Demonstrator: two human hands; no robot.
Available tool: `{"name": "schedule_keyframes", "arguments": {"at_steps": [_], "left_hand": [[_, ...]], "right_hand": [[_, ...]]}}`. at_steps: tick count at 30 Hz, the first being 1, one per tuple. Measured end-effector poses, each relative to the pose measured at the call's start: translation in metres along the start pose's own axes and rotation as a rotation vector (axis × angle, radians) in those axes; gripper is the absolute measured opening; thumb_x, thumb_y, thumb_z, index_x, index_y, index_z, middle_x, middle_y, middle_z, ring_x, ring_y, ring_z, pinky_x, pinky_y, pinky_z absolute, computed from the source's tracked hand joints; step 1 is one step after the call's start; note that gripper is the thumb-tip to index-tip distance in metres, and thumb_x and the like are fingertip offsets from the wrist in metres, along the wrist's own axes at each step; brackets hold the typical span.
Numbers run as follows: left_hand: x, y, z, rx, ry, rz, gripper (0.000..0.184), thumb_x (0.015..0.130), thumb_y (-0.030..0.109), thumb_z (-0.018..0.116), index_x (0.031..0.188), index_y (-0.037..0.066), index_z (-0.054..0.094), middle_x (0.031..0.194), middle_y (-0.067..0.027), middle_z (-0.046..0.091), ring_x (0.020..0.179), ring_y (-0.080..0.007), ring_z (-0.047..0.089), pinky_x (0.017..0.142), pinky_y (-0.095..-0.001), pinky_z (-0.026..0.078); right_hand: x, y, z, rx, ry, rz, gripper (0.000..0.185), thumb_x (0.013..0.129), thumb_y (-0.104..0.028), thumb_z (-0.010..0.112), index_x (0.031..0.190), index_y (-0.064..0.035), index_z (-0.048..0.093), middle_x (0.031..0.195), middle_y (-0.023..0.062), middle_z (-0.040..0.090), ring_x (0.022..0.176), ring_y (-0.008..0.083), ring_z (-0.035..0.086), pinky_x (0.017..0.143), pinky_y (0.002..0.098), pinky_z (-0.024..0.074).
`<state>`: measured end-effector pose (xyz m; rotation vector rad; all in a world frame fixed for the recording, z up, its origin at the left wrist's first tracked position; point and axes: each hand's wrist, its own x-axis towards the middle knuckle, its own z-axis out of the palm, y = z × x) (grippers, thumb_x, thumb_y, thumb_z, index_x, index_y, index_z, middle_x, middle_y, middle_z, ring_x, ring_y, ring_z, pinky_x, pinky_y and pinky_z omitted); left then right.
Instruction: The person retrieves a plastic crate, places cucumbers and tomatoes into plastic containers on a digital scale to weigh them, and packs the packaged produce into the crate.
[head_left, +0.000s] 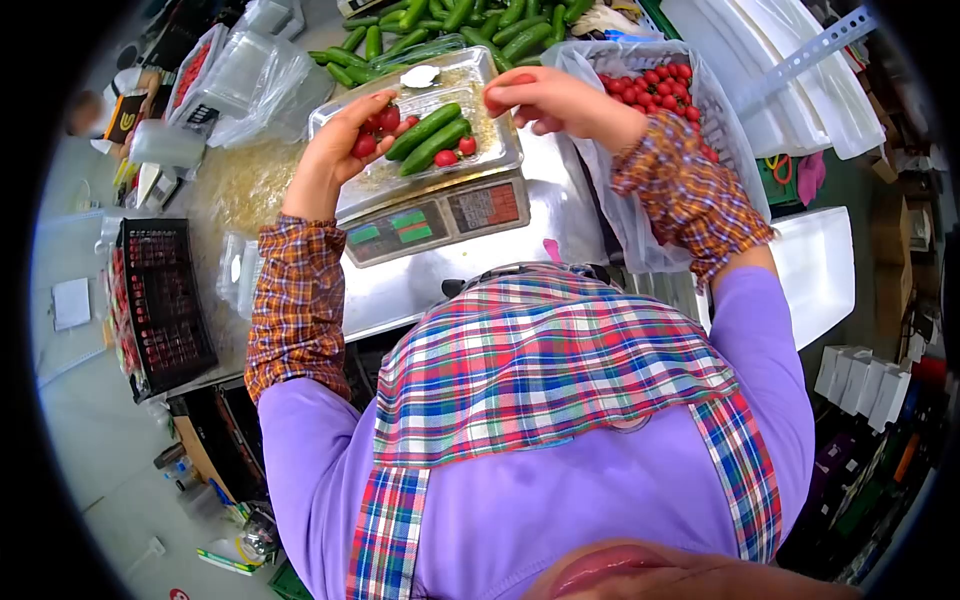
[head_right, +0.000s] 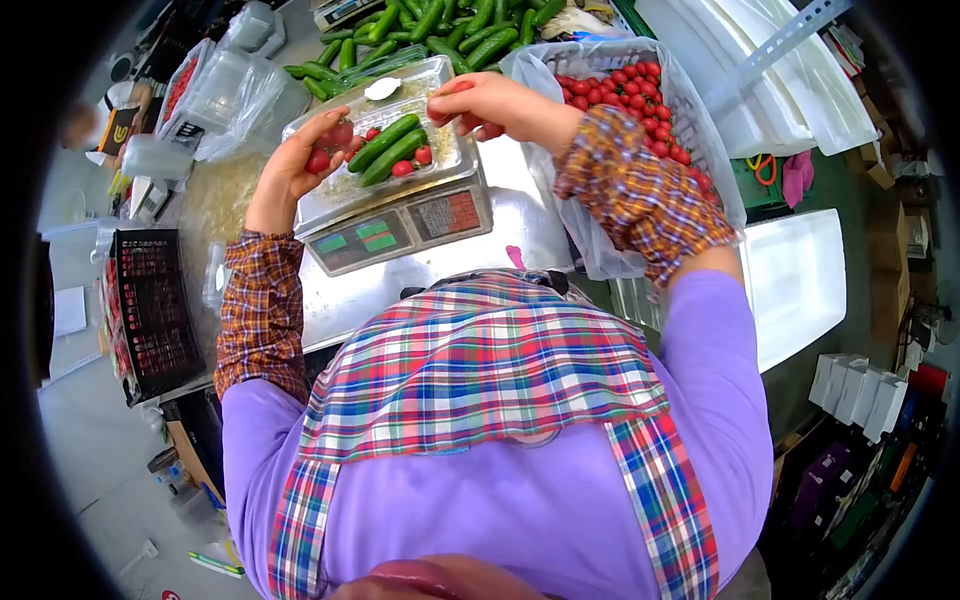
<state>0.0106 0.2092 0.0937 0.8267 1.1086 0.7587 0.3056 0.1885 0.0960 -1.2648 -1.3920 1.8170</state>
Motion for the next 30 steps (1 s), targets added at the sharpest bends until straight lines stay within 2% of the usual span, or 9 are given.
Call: {"name": "schedule_keyframes", "arguments": {"at_steps": [2,6,9,10,14,17,21,26,30], "left_hand": [[0.005,-0.002,-0.007,0.113,0.010,-0.019,0.036,0.089,0.023,0.060,0.121,0.009,0.053,0.103,-0.0080,0.060,0.092,-0.0219,0.064,0.065,-0.0300,0.057],[-0.002,-0.003,-0.012,0.342,0.022,-0.008,0.043,0.087,0.021,0.061,0.124,0.002,0.050,0.106,-0.0084,0.059,0.090,-0.0168,0.061,0.062,-0.0285,0.055],[0.008,-0.014,-0.043,0.915,0.071,0.178,0.044,0.083,0.019,0.066,0.123,0.004,0.054,0.103,-0.0104,0.064,0.086,-0.0174,0.063,0.068,-0.0304,0.054],[0.008,-0.018,-0.047,1.196,0.106,0.403,0.037,0.080,0.017,0.068,0.113,0.003,0.062,0.100,-0.0110,0.066,0.088,-0.0164,0.063,0.066,-0.0290,0.052],[0.013,-0.027,-0.054,1.140,0.032,0.335,0.029,0.077,0.014,0.068,0.104,0.003,0.066,0.098,-0.0124,0.068,0.088,-0.0213,0.064,0.075,-0.0320,0.050],[0.014,-0.031,-0.064,1.255,0.099,0.474,0.029,0.079,0.016,0.067,0.104,0.003,0.065,0.097,-0.0118,0.068,0.087,-0.0224,0.064,0.077,-0.0324,0.050],[0.001,-0.031,-0.066,1.056,0.162,0.552,0.024,0.077,0.020,0.068,0.095,0.003,0.067,0.089,-0.0132,0.068,0.082,-0.0258,0.065,0.073,-0.0342,0.050],[-0.003,-0.030,-0.063,0.816,0.158,0.412,0.031,0.086,0.026,0.063,0.108,0.004,0.063,0.093,-0.0022,0.066,0.078,-0.0106,0.058,0.066,-0.0248,0.047],[-0.020,-0.032,-0.055,0.648,0.141,0.354,0.031,0.087,0.026,0.062,0.110,0.005,0.063,0.100,-0.0025,0.065,0.087,-0.0103,0.057,0.069,-0.0263,0.048]], "right_hand": [[0.026,0.004,0.016,-0.091,-0.071,-0.004,0.034,0.085,-0.032,0.065,0.110,-0.0099,0.060,0.089,-0.0026,0.062,0.065,0.0037,0.053,0.048,0.0171,0.0391],[0.071,0.006,0.061,-0.344,-0.087,-0.018,0.034,0.080,-0.029,0.069,0.107,-0.0098,0.062,0.088,0.0028,0.062,0.072,0.0112,0.060,0.052,0.0231,0.0451],[0.106,0.014,0.084,-0.880,0.109,-0.388,0.036,0.075,-0.029,0.071,0.100,-0.0038,0.064,0.086,0.0113,0.066,0.061,0.0203,0.063,0.053,0.0302,0.0512],[0.112,0.017,0.086,-1.016,0.176,-0.546,0.036,0.073,-0.031,0.072,0.095,-0.0038,0.065,0.089,0.0156,0.066,0.061,0.0242,0.064,0.059,0.0322,0.0534],[0.103,0.007,0.074,-0.766,0.098,-0.134,0.034,0.075,-0.032,0.072,0.091,-0.0032,0.062,0.072,0.0116,0.063,0.055,0.0188,0.060,0.050,0.0295,0.0495],[0.101,0.004,0.065,-0.496,0.039,-0.020,0.031,0.078,-0.028,0.071,0.094,-0.0037,0.059,0.068,0.0081,0.059,0.051,0.0136,0.053,0.044,0.0255,0.0429],[0.089,-0.001,0.067,-0.416,0.081,-0.054,0.031,0.079,-0.022,0.069,0.102,-0.0032,0.059,0.071,0.0055,0.059,0.051,0.0104,0.050,0.041,0.0230,0.0371],[0.087,-0.009,0.077,-0.433,-0.031,-0.068,0.046,0.078,-0.016,0.070,0.119,-0.0023,0.055,0.077,0.0054,0.059,0.054,0.0096,0.050,0.041,0.0224,0.0355],[0.101,-0.004,0.086,-0.364,0.021,-0.065,0.046,0.082,-0.011,0.060,0.127,-0.0053,0.050,0.092,0.0042,0.059,0.064,0.0080,0.052,0.049,0.0225,0.0394]]}}
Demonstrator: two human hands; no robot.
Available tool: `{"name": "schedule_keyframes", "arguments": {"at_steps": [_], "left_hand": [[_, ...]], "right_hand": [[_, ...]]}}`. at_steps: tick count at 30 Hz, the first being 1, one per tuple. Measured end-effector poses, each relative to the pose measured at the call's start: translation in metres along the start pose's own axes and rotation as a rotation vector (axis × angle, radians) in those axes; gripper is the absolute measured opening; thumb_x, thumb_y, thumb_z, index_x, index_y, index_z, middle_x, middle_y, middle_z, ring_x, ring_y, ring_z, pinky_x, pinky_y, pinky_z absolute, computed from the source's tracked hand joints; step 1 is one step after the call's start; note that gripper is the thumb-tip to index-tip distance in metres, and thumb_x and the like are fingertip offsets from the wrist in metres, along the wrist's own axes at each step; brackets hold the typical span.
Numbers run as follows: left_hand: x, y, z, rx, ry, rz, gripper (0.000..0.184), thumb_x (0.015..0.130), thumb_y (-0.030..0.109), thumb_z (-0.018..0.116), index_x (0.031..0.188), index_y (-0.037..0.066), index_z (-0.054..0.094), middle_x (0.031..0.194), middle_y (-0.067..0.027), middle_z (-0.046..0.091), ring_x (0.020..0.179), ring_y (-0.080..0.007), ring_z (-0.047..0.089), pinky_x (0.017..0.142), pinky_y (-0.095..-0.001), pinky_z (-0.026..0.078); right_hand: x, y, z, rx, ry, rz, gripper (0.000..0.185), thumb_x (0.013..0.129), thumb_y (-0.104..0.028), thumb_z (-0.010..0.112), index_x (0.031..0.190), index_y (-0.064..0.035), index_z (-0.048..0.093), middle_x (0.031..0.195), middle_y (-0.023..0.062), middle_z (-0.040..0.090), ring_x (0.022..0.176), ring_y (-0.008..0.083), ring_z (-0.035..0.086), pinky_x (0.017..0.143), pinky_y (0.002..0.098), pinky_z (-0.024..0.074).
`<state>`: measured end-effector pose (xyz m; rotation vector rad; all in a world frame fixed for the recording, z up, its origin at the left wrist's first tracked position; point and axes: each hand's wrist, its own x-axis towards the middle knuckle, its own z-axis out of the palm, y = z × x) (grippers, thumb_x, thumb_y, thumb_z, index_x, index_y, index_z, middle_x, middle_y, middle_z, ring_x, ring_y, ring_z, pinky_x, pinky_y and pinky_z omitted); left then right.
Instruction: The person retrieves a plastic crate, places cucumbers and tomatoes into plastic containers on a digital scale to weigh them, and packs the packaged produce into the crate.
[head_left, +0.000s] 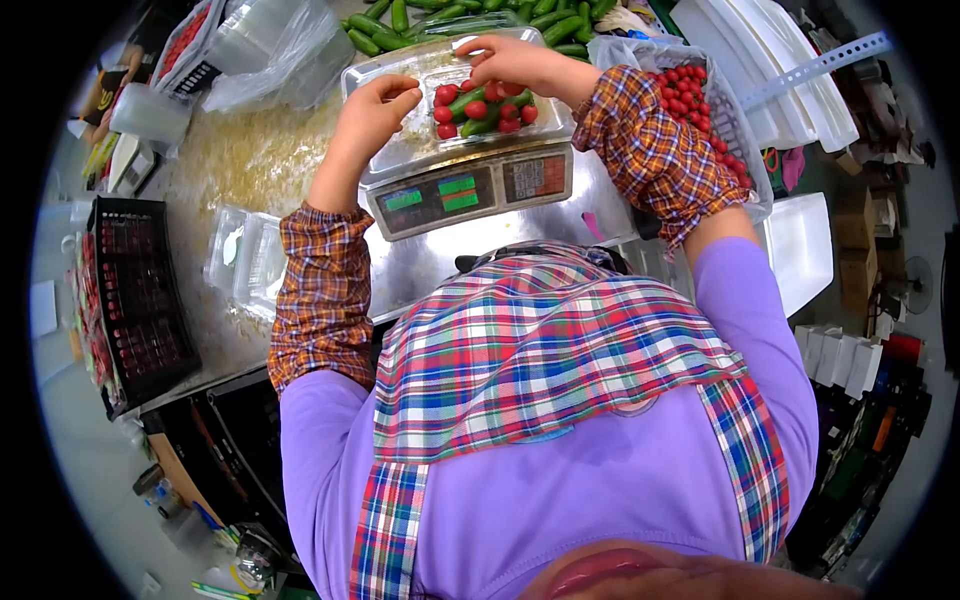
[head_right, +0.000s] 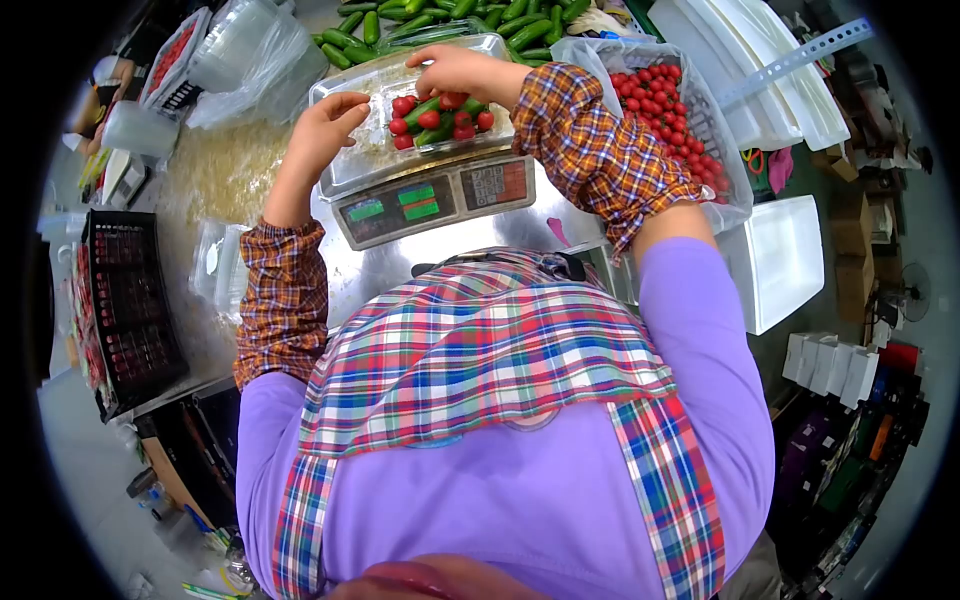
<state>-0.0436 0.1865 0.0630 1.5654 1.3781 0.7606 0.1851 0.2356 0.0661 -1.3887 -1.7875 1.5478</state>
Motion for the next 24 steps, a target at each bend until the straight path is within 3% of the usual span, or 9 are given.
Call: {"name": "schedule_keyframes", "arguments": {"at_steps": [3,4,11,15,18,19,21,23,24], "left_hand": [[-0.022,-0.014,-0.005,-0.121,0.031,-0.046,0.031,0.087,0.025,0.062,0.110,0.005,0.062,0.102,-0.0026,0.064,0.091,-0.0109,0.057,0.070,-0.0263,0.048],[-0.030,-0.018,-0.008,-0.156,0.051,-0.058,0.031,0.087,0.025,0.062,0.111,0.005,0.062,0.102,-0.0026,0.064,0.092,-0.0111,0.057,0.071,-0.0261,0.048],[-0.083,-0.035,-0.001,-0.333,0.279,-0.061,0.032,0.087,0.022,0.061,0.114,0.005,0.059,0.102,-0.0046,0.063,0.091,-0.0120,0.058,0.070,-0.0261,0.049],[-0.131,-0.040,0.037,-0.444,0.425,-0.072,0.033,0.088,0.018,0.059,0.117,0.002,0.056,0.102,-0.0042,0.063,0.088,-0.0107,0.058,0.070,-0.0234,0.046],[-0.149,-0.033,0.114,-0.545,0.339,-0.181,0.030,0.088,0.017,0.058,0.115,0.003,0.057,0.098,-0.0042,0.063,0.086,-0.0108,0.058,0.068,-0.0231,0.046],[-0.159,-0.036,0.128,-0.582,0.282,-0.227,0.029,0.089,0.016,0.058,0.114,0.003,0.057,0.097,-0.0042,0.064,0.086,-0.0109,0.058,0.068,-0.0231,0.046],[-0.177,-0.044,0.157,-0.668,0.134,-0.301,0.027,0.089,0.015,0.057,0.113,0.003,0.057,0.097,-0.0043,0.064,0.086,-0.0113,0.059,0.068,-0.0234,0.046],[-0.184,-0.042,0.175,-0.658,0.019,-0.313,0.026,0.090,0.013,0.057,0.113,0.003,0.057,0.097,-0.0042,0.063,0.086,-0.0113,0.058,0.069,-0.0229,0.046],[-0.186,-0.042,0.178,-0.643,-0.025,-0.340,0.025,0.090,0.012,0.056,0.113,0.002,0.056,0.097,-0.0045,0.063,0.086,-0.0113,0.058,0.072,-0.0230,0.046]], "right_hand": [[0.007,0.002,0.007,0.342,0.054,0.022,0.049,0.079,-0.007,0.058,0.128,-0.0055,0.049,0.100,0.0036,0.057,0.073,0.0099,0.055,0.057,0.0234,0.0431],[0.007,-0.002,0.011,0.308,0.036,0.042,0.048,0.078,-0.006,0.055,0.126,-0.0067,0.051,0.104,0.0046,0.059,0.084,0.0134,0.057,0.068,0.0266,0.0465],[-0.009,0.020,-0.025,-0.590,0.179,-0.323,0.041,0.079,-0.013,0.058,0.120,-0.0050,0.057,0.109,0.0087,0.063,0.096,0.0203,0.060,0.083,0.0301,0.0477],[-0.073,0.090,-0.127,-0.685,0.317,-0.371,0.036,0.077,-0.021,0.063,0.109,-0.0051,0.062,0.100,0.0133,0.067,0.091,0.0238,0.064,0.081,0.0323,0.0490],[-0.141,0.202,-0.228,-0.921,0.298,0.121,0.034,0.079,-0.027,0.062,0.103,-0.0036,0.064,0.098,0.0170,0.066,0.093,0.0303,0.064,0.081,0.0381,0.0494],[-0.157,0.231,-0.233,-0.976,0.203,0.287,0.041,0.079,-0.030,0.064,0.110,-0.0041,0.060,0.111,0.0194,0.062,0.102,0.0323,0.060,0.087,0.0397,0.0468],[-0.198,0.301,-0.225,-0.998,0.242,0.030,0.051,0.078,-0.030,0.066,0.121,-0.0059,0.052,0.126,0.0220,0.051,0.114,0.0345,0.051,0.094,0.0420,0.0419],[-0.217,0.260,-0.192,-0.907,0.286,0.288,0.064,0.076,-0.029,0.068,0.130,-0.0075,0.043,0.135,0.0229,0.042,0.122,0.0359,0.043,0.099,0.0437,0.0374],[-0.206,0.300,-0.221,-0.812,0.242,0.330,0.065,0.075,-0.027,0.070,0.132,-0.0095,0.043,0.130,0.0231,0.046,0.122,0.0357,0.043,0.101,0.0431,0.0365]]}}
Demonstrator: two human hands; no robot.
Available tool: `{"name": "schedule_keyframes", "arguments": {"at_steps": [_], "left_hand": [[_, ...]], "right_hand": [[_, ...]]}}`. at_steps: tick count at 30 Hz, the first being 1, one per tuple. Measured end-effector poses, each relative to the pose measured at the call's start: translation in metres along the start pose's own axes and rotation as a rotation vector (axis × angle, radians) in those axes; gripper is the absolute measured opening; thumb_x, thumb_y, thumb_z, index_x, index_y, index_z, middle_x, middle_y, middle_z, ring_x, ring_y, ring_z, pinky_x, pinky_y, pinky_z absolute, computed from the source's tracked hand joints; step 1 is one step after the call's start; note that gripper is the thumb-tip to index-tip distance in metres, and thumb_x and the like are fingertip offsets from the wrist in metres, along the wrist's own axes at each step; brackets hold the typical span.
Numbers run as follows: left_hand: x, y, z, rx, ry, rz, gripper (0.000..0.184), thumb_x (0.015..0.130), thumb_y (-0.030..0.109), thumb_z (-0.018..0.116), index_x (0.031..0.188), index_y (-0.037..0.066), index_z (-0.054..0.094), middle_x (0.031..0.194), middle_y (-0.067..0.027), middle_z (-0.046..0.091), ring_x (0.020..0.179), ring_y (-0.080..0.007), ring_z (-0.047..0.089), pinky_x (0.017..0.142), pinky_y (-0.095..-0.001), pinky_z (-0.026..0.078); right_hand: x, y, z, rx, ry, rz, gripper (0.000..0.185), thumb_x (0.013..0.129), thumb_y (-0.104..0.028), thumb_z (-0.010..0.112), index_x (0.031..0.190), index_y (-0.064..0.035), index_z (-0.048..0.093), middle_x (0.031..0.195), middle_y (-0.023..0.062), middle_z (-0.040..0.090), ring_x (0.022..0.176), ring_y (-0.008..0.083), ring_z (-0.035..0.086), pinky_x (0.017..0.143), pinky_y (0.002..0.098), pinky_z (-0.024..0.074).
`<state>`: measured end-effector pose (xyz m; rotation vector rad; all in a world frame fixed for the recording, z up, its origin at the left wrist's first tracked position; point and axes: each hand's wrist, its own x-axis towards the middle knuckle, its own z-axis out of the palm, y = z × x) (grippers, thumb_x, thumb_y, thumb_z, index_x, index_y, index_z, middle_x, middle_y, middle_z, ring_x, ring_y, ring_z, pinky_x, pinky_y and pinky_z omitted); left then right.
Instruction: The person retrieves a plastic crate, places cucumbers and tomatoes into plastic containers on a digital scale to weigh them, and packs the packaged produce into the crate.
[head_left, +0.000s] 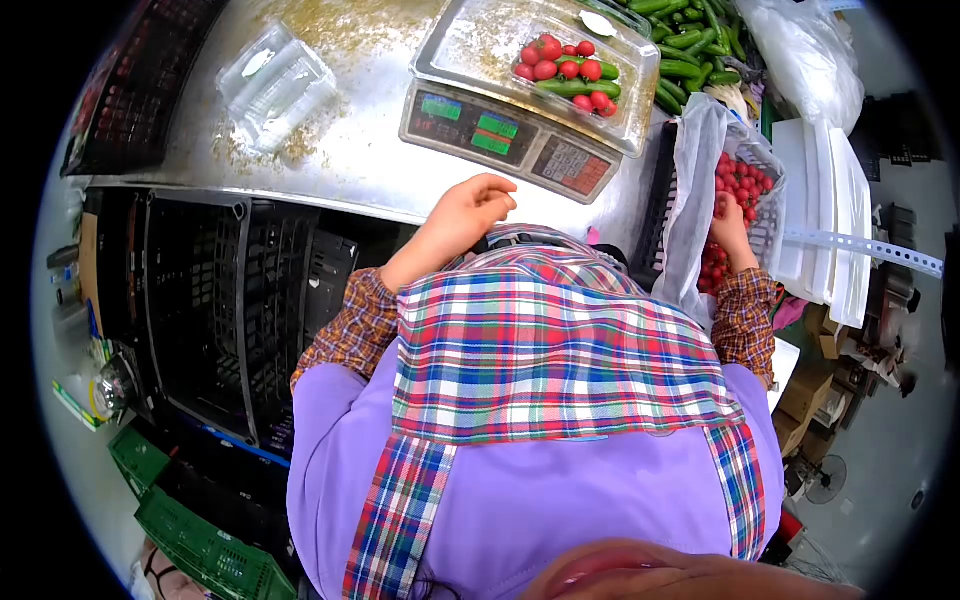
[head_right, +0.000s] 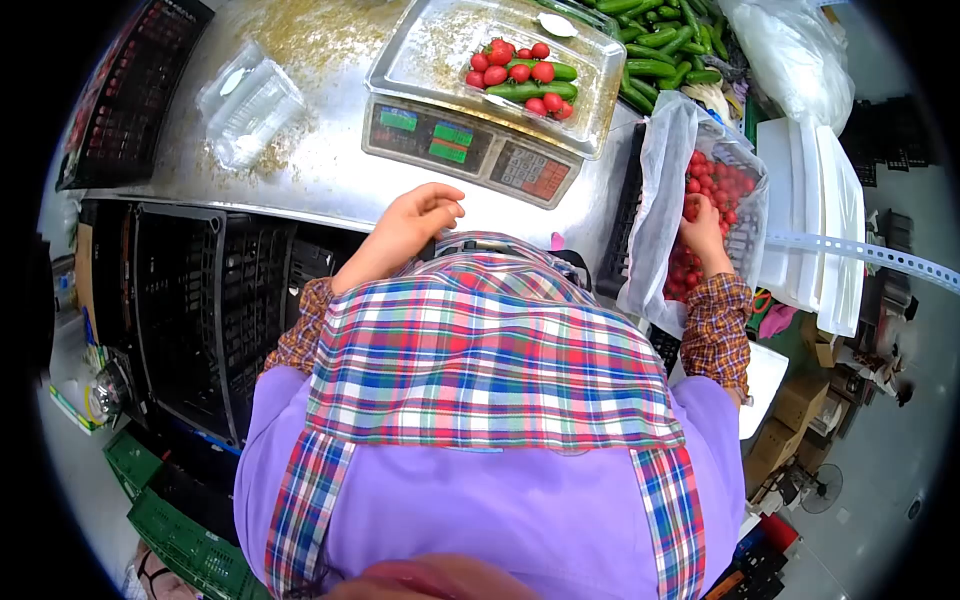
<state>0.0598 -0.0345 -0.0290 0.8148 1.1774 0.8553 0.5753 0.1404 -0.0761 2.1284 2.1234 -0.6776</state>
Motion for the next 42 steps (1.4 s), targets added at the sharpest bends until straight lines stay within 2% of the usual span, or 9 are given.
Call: {"name": "schedule_keyframes", "arguments": {"at_steps": [4,7,11,14,19,26,32,37,42], "left_hand": [[-0.001,-0.005,0.000,0.018,-0.018,-0.018,0.024,0.090,0.011,0.056,0.112,0.000,0.056,0.095,-0.0056,0.062,0.085,-0.0119,0.057,0.077,-0.0248,0.047],[0.003,-0.006,-0.003,0.047,-0.025,-0.001,0.024,0.090,0.010,0.056,0.111,0.000,0.057,0.095,-0.0060,0.062,0.085,-0.0124,0.058,0.078,-0.0250,0.047],[0.008,-0.002,0.004,0.049,-0.057,0.001,0.023,0.090,0.011,0.056,0.110,-0.001,0.057,0.096,-0.0068,0.062,0.086,-0.0133,0.058,0.078,-0.0253,0.047],[0.009,-0.002,0.005,0.022,-0.048,-0.029,0.022,0.091,0.010,0.055,0.110,-0.001,0.057,0.096,-0.0071,0.062,0.085,-0.0131,0.058,0.077,-0.0255,0.047],[0.012,0.005,0.003,-0.026,-0.030,-0.030,0.022,0.091,0.011,0.054,0.110,0.001,0.057,0.096,-0.0057,0.062,0.085,-0.0118,0.057,0.076,-0.0251,0.046],[0.018,0.016,0.001,0.049,-0.011,-0.003,0.024,0.090,0.011,0.054,0.110,-0.001,0.056,0.094,-0.0057,0.064,0.083,-0.0108,0.058,0.069,-0.0218,0.045],[0.019,0.007,-0.006,0.031,-0.003,-0.014,0.021,0.091,0.013,0.055,0.110,0.002,0.058,0.095,-0.0044,0.064,0.085,-0.0107,0.058,0.072,-0.0237,0.045],[0.027,0.007,-0.004,0.065,-0.041,-0.006,0.020,0.092,0.012,0.054,0.109,0.003,0.058,0.095,-0.0039,0.064,0.085,-0.0112,0.058,0.074,-0.0236,0.045],[0.023,0.006,0.000,0.109,-0.055,0.001,0.021,0.091,0.012,0.055,0.109,0.001,0.058,0.095,-0.0053,0.064,0.086,-0.0108,0.058,0.077,-0.0243,0.046]], "right_hand": [[0.050,-0.009,0.022,0.313,0.114,-0.296,0.061,0.073,-0.027,0.072,0.127,-0.0105,0.049,0.123,0.0248,0.050,0.120,0.0363,0.044,0.101,0.0408,0.0371],[0.044,-0.062,0.015,-0.039,0.142,-0.141,0.068,0.071,-0.028,0.073,0.130,-0.0066,0.045,0.104,0.0275,0.060,0.102,0.0390,0.057,0.093,0.0402,0.0440],[0.025,-0.087,0.011,0.339,-0.052,-0.179,0.055,0.073,-0.025,0.071,0.122,-0.0069,0.053,0.093,0.0227,0.064,0.092,0.0340,0.062,0.086,0.0388,0.0468],[0.012,-0.097,0.011,0.153,0.208,-0.442,0.032,0.079,-0.018,0.067,0.107,-0.0047,0.062,0.082,0.0128,0.065,0.064,0.0180,0.064,0.055,0.0311,0.0513],[0.003,-0.112,-0.038,0.916,0.136,0.063,0.027,0.082,-0.009,0.067,0.109,-0.0043,0.061,0.067,0.0021,0.059,0.052,0.0092,0.055,0.043,0.0225,0.0437],[0.014,-0.141,-0.083,0.250,0.087,0.051,0.034,0.076,-0.012,0.072,0.108,-0.0065,0.064,0.073,0.0007,0.063,0.053,0.0067,0.055,0.046,0.0231,0.0445],[0.021,-0.204,-0.105,0.809,0.219,-0.273,0.031,0.078,-0.021,0.073,0.105,-0.0079,0.067,0.070,-0.0020,0.059,0.052,0.0040,0.050,0.044,0.0187,0.0369],[0.031,-0.302,-0.076,0.432,0.180,-0.586,0.039,0.084,-0.035,0.067,0.110,-0.0055,0.065,0.061,-0.0048,0.051,0.048,0.0036,0.043,0.041,0.0198,0.0315],[0.037,-0.301,-0.087,1.183,-0.242,-0.351,0.038,0.092,-0.023,0.055,0.125,-0.0053,0.050,0.094,0.0018,0.056,0.069,0.0082,0.050,0.048,0.0200,0.0360]]}}
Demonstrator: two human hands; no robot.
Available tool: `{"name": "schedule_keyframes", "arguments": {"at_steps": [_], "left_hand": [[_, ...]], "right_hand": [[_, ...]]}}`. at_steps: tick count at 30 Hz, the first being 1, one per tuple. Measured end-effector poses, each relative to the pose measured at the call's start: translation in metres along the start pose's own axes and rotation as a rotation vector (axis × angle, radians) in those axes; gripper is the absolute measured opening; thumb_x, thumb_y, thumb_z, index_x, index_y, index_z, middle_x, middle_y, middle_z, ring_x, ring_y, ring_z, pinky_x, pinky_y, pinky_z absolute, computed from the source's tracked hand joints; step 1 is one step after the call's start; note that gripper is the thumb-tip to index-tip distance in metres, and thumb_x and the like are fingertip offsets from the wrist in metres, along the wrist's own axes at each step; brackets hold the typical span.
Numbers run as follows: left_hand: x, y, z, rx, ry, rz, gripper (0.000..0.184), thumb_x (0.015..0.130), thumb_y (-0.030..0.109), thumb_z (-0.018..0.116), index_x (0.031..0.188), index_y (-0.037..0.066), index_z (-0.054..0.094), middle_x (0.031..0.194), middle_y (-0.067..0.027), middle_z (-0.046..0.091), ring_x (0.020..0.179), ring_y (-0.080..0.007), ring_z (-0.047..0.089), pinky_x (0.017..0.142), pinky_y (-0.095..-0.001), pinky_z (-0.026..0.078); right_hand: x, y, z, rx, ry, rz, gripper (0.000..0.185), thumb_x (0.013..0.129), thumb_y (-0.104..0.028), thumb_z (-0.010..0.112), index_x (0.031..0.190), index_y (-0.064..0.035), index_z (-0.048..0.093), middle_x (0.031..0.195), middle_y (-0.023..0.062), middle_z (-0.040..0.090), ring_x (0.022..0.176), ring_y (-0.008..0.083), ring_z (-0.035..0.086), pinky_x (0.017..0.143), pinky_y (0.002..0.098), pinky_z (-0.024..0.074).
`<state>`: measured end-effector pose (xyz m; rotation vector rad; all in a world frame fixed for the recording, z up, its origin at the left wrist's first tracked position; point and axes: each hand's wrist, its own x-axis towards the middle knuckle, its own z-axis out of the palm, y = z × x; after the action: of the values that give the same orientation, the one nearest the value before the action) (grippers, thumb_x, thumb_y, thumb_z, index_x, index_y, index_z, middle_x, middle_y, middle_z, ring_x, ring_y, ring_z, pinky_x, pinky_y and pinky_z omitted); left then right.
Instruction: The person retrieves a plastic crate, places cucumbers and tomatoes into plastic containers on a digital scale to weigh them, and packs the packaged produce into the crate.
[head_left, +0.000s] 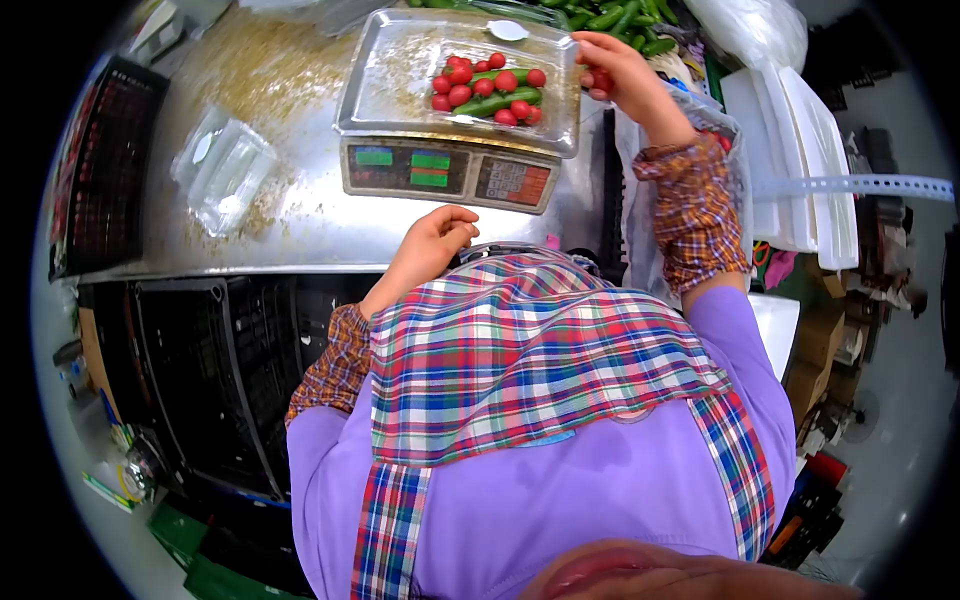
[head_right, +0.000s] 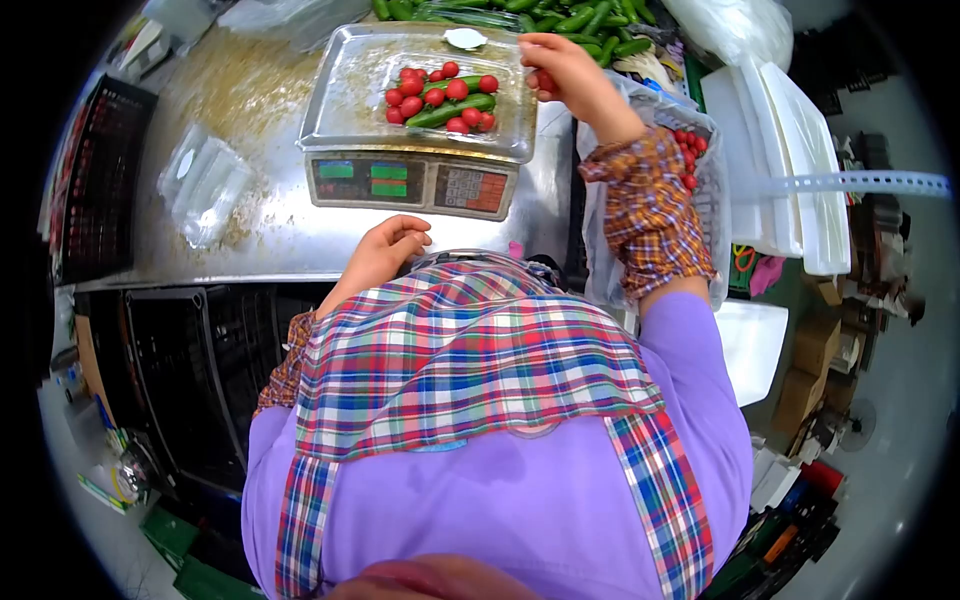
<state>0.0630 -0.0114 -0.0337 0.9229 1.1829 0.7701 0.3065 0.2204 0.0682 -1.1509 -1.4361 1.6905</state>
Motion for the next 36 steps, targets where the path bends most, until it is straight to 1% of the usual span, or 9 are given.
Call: {"name": "schedule_keyframes", "arguments": {"at_steps": [3,10,18,21,23,27,30,34,36], "left_hand": [[-0.008,-0.005,0.000,0.029,0.004,-0.029,0.023,0.090,0.012,0.055,0.109,-0.001,0.058,0.096,-0.0071,0.064,0.089,-0.0126,0.059,0.081,-0.0247,0.046],[-0.014,-0.015,0.001,0.004,-0.027,-0.039,0.022,0.091,0.011,0.055,0.109,-0.001,0.058,0.097,-0.0094,0.063,0.092,-0.0152,0.060,0.082,-0.0269,0.047],[-0.016,-0.016,0.000,-0.015,-0.021,-0.044,0.021,0.091,0.010,0.054,0.109,-0.001,0.058,0.097,-0.0095,0.063,0.091,-0.0147,0.059,0.080,-0.0263,0.047],[-0.013,-0.020,0.000,-0.012,-0.032,-0.033,0.021,0.091,0.011,0.054,0.109,-0.001,0.058,0.097,-0.0091,0.063,0.090,-0.0138,0.058,0.079,-0.0254,0.046],[-0.013,-0.016,-0.001,-0.008,-0.019,-0.045,0.022,0.091,0.011,0.053,0.109,-0.001,0.058,0.097,-0.0089,0.063,0.090,-0.0134,0.058,0.079,-0.0251,0.046],[-0.010,-0.017,0.002,-0.006,0.025,-0.017,0.024,0.088,0.013,0.057,0.107,-0.001,0.060,0.091,-0.0075,0.065,0.083,-0.0126,0.060,0.072,-0.0251,0.047],[-0.007,-0.016,0.001,0.004,-0.008,-0.041,0.023,0.090,0.012,0.055,0.109,0.000,0.059,0.095,-0.0075,0.064,0.087,-0.0124,0.058,0.078,-0.0245,0.046],[-0.014,-0.015,0.001,-0.008,-0.013,-0.070,0.023,0.092,0.012,0.054,0.110,0.000,0.058,0.097,-0.0073,0.063,0.088,-0.0119,0.057,0.080,-0.0241,0.045],[-0.014,-0.015,0.000,0.007,-0.017,-0.077,0.022,0.092,0.012,0.054,0.110,0.000,0.057,0.097,-0.0072,0.063,0.088,-0.0116,0.057,0.079,-0.0239,0.045]], "right_hand": [[-0.016,-0.013,0.002,0.228,-0.037,-0.024,0.029,0.093,-0.019,0.054,0.118,-0.0031,0.054,0.093,0.0053,0.058,0.072,0.0118,0.055,0.055,0.0237,0.0431],[-0.048,-0.041,0.032,0.072,-0.154,-0.133,0.028,0.096,-0.029,0.050,0.103,-0.0034,0.056,0.078,0.0008,0.049,0.060,0.0051,0.044,0.042,0.0167,0.0295],[-0.049,-0.013,0.032,0.146,-0.232,0.057,0.038,0.094,-0.042,0.050,0.098,-0.0050,0.057,0.068,-0.0021,0.047,0.054,0.0045,0.043,0.040,0.0173,0.0287],[-0.051,-0.007,0.050,0.023,-0.123,0.024,0.035,0.096,-0.037,0.047,0.107,-0.0050,0.055,0.069,-0.0041,0.042,0.055,0.0035,0.038,0.041,0.0173,0.0280],[-0.047,-0.005,0.057,-0.052,-0.138,0.003,0.027,0.093,-0.026,0.056,0.114,-0.0085,0.056,0.076,-0.0045,0.050,0.062,0.0030,0.043,0.047,0.0172,0.0318],[-0.037,0.008,0.062,-0.546,-0.174,-0.058,0.034,0.085,-0.011,0.062,0.118,-0.0121,0.059,0.091,-0.0007,0.062,0.066,0.0029,0.048,0.052,0.0189,0.0385],[-0.032,0.022,0.061,-0.811,-0.203,-0.244,0.048,0.082,-0.004,0.059,0.127,-0.0152,0.054,0.102,0.0007,0.065,0.063,0.0038,0.045,0.058,0.0200,0.0419],[-0.031,0.021,0.056,-0.635,-0.101,-0.324,0.049,0.085,-0.006,0.058,0.133,-0.0113,0.048,0.106,0.0000,0.065,0.065,0.0043,0.045,0.061,0.0201,0.0433],[-0.034,0.012,0.050,-0.531,-0.021,-0.233,0.036,0.085,-0.013,0.064,0.120,-0.0077,0.058,0.098,0.0019,0.066,0.071,0.0055,0.053,0.064,0.0212,0.0462]]}}
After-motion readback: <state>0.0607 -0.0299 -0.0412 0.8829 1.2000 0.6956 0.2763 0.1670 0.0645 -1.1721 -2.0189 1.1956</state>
